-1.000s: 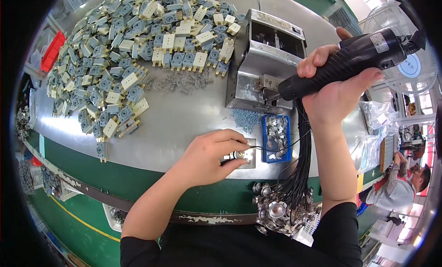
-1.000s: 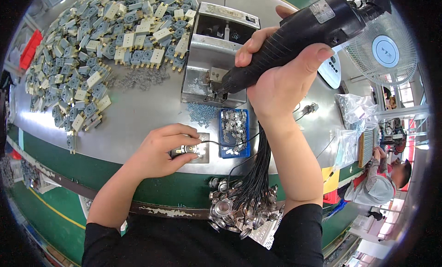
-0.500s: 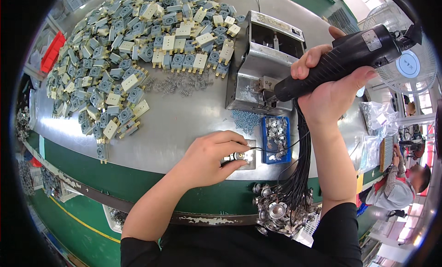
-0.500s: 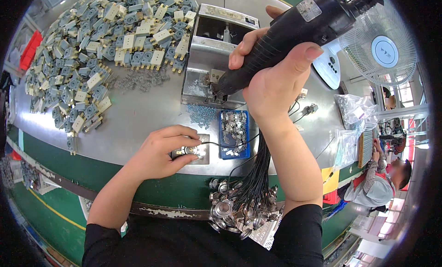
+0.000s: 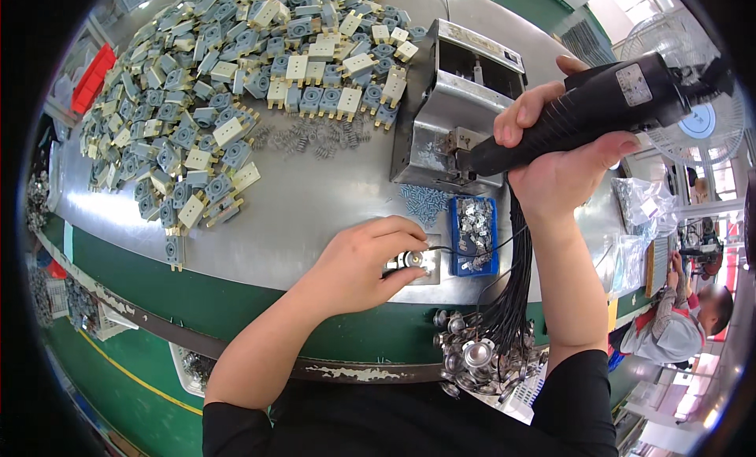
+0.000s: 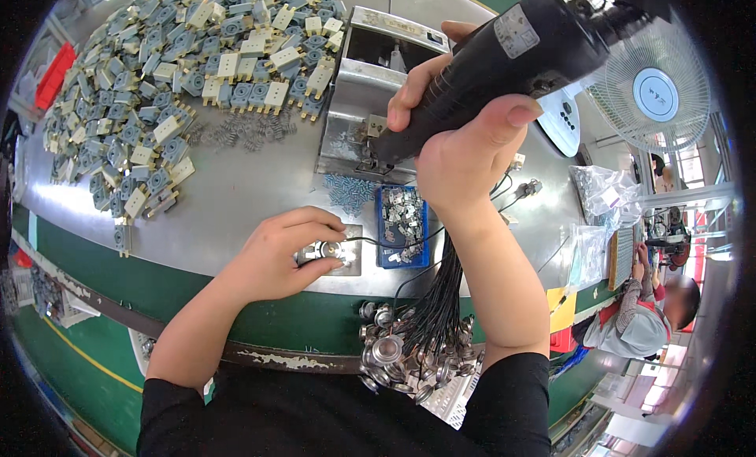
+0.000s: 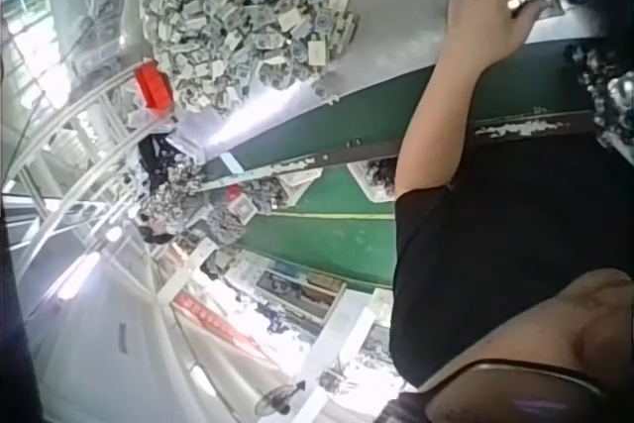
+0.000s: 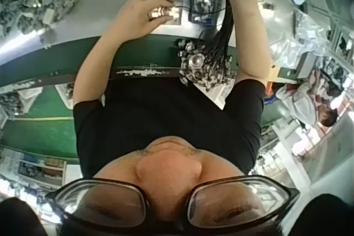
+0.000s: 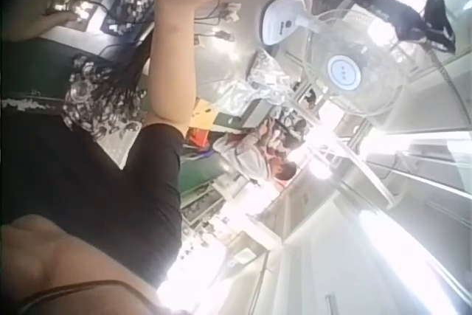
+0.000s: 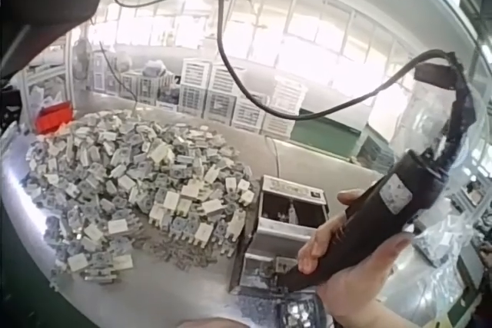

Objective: Assembling small electronic components using a power screwdriver on a production line.

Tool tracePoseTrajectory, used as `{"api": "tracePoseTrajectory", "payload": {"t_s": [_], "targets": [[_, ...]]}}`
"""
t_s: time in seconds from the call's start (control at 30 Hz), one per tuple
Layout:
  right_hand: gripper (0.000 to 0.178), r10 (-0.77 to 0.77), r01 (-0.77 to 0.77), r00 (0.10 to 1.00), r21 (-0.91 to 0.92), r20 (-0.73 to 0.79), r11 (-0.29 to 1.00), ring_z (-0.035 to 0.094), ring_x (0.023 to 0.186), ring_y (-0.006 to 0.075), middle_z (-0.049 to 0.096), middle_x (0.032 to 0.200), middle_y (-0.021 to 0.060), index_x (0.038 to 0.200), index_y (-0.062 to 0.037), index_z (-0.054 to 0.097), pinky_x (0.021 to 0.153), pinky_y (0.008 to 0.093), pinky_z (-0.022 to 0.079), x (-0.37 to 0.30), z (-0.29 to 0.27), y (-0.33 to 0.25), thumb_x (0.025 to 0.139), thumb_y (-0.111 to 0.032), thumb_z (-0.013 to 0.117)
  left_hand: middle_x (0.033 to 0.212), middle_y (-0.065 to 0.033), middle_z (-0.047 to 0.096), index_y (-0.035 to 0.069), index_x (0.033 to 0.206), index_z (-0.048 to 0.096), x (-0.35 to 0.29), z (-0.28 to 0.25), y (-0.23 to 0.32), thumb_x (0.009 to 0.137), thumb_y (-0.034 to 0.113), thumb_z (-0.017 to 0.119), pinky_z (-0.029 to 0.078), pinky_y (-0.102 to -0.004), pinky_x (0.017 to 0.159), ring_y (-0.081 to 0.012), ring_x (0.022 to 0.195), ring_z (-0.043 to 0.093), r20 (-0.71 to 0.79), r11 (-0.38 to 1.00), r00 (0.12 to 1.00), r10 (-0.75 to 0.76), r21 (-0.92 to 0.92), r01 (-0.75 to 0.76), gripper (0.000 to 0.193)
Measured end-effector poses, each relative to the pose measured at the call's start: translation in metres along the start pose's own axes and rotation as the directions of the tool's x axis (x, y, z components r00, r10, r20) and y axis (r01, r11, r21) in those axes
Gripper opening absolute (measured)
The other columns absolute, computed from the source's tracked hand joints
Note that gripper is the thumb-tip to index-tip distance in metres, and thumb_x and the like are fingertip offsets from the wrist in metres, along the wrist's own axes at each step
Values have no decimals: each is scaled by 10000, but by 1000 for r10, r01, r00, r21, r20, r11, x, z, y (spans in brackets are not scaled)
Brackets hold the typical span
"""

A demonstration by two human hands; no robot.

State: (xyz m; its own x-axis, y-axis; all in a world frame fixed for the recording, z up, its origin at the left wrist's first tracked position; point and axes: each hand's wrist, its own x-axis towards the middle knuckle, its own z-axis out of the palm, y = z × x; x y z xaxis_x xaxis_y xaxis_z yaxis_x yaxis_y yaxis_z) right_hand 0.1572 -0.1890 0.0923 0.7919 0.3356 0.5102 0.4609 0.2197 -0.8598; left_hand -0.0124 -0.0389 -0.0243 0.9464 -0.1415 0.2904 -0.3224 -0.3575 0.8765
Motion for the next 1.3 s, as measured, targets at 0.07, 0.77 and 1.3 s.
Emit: {"api": "tracePoseTrajectory", "payload": {"t_s": [0.07,0.77,1.3], "targets": [[1203,29,-29,999,10,18,1000,538,592,218,555,771,77,1481,-11,397,597,382,474,-2,1,-3,785,-992,430,1195,-96,732,37,1109,734,-2,2,-2,830,106,850,591,-405,910,-315,1057,730,-9,1000,1000,-5,-2,5,310],[1238,129,-267,924,366,360,891,554,613,185,540,828,63,1606,-28,306,582,371,495,-67,38,-8,810,-957,496,1160,-52,718,51,1020,728,-7,-1,-10,868,243,793,582,-435,853,-313,998,716,-4,999,1000,-26,35,26,253],[1023,-67,-170,857,404,511,899,555,569,168,551,789,40,1325,-98,443,540,340,490,-70,35,5,788,-967,508,1119,-89,718,41,1020,712,-5,-4,-11,854,236,810,574,-459,842,-355,984,715,36,998,997,-67,15,67,275]]}}
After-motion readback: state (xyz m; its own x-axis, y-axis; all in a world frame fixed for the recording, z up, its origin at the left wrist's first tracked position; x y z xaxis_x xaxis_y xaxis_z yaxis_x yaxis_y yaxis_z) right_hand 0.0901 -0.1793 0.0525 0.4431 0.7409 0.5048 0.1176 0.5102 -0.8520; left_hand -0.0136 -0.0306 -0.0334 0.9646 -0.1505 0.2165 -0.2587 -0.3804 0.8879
